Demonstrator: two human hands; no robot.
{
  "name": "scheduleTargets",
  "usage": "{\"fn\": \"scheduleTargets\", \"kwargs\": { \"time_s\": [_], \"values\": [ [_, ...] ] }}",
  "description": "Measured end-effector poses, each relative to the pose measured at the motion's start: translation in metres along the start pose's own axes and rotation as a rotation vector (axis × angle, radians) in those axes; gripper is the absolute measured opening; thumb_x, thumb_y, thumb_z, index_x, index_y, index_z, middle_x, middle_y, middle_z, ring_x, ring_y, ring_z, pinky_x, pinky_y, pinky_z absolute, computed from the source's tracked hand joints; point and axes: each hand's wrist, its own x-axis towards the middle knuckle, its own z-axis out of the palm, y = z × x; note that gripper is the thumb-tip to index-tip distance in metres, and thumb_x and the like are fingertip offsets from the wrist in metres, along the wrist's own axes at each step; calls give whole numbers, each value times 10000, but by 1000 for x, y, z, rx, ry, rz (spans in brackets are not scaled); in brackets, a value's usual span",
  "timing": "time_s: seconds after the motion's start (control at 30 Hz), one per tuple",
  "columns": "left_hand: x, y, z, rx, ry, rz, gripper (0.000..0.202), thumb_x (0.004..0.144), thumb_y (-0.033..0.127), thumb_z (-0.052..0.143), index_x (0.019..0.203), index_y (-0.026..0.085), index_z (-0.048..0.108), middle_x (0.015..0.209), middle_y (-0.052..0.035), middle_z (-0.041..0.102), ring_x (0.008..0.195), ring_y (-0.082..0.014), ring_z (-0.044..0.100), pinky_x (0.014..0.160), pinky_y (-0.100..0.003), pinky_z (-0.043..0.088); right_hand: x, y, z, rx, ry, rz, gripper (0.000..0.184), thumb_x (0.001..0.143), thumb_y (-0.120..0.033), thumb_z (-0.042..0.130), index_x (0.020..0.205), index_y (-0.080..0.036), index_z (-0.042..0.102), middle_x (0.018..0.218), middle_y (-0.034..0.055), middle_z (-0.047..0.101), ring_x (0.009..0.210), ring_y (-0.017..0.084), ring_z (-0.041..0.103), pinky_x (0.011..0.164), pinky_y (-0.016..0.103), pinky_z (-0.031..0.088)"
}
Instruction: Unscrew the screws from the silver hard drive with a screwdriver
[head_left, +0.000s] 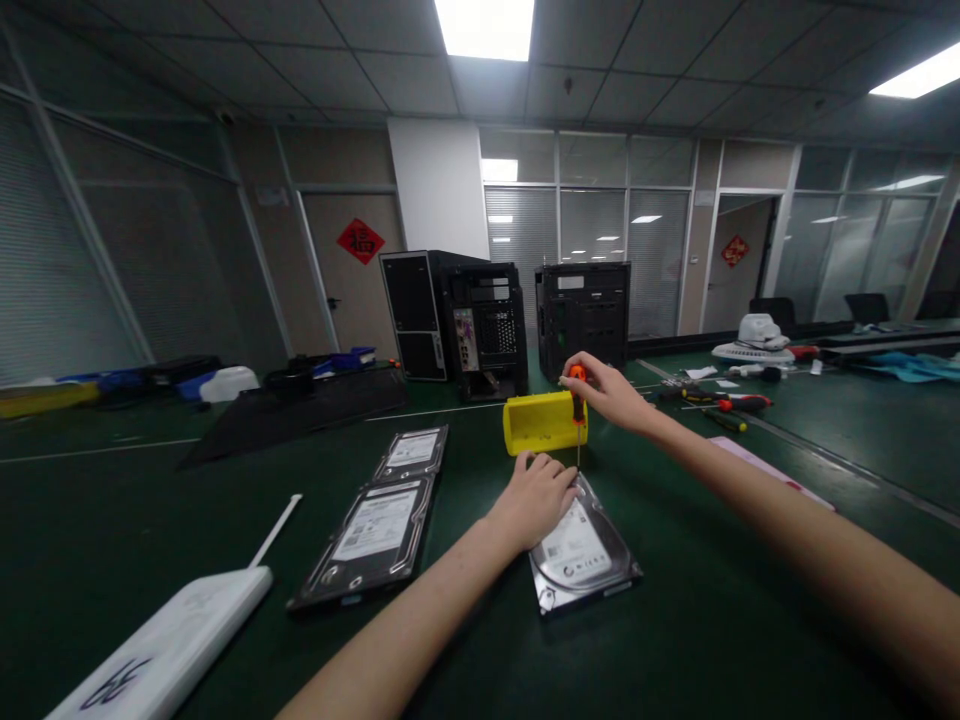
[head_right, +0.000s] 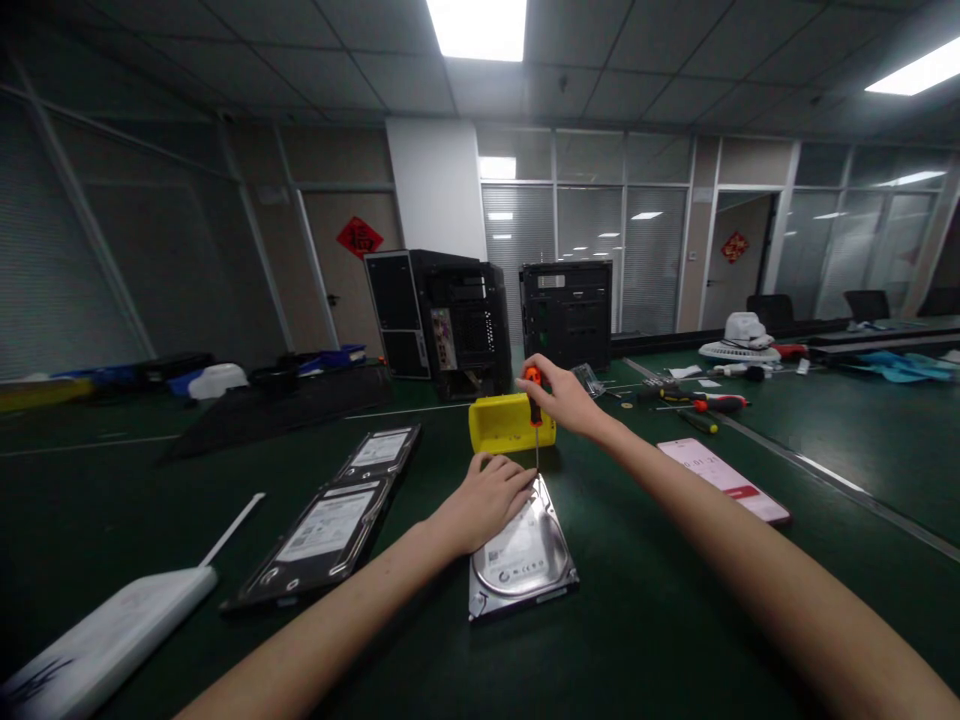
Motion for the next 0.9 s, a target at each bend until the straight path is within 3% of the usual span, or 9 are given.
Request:
{"fn": "scheduleTargets", "kwargs": {
  "time_s": [0.2,0.47,0.63,0.9],
  "values": [
    [0,0,-1,5,2,2,388,914,377,231,1166,220,481,1013,-60,586,958,-207,470,862,-382,264,-2,4,10,359,-80,56,296,796,-337,460,1060,-207,427,718,-21,497,627,113,560,572,242,466],
    [1,1,-4,4,-8,5,384,914,372,232,1165,225,482,1012,-58,585,955,-205,472,860,-382,265,-6,1,15,444,-64,120,288,837,-361,370,1090,-234,419,737,-26,488,573,90,553,524,229,485],
    [1,2,-4,18,-9,0,385,910,381,238,1148,223,497,1005,-61,589,947,-210,476,856,-385,263,-4,2,16,450,-71,116,239,814,-346,430,1012,-212,423,784,-9,524,625,104,590,571,248,499],
    [1,1,-1,43,5,5,394,913,382,223,1164,218,479,1012,-63,585,952,-209,474,857,-383,256,-1,0,17,388,-49,141,252,754,-338,516,944,-205,414,716,-27,529,571,121,607,490,236,492]
  ]
}}
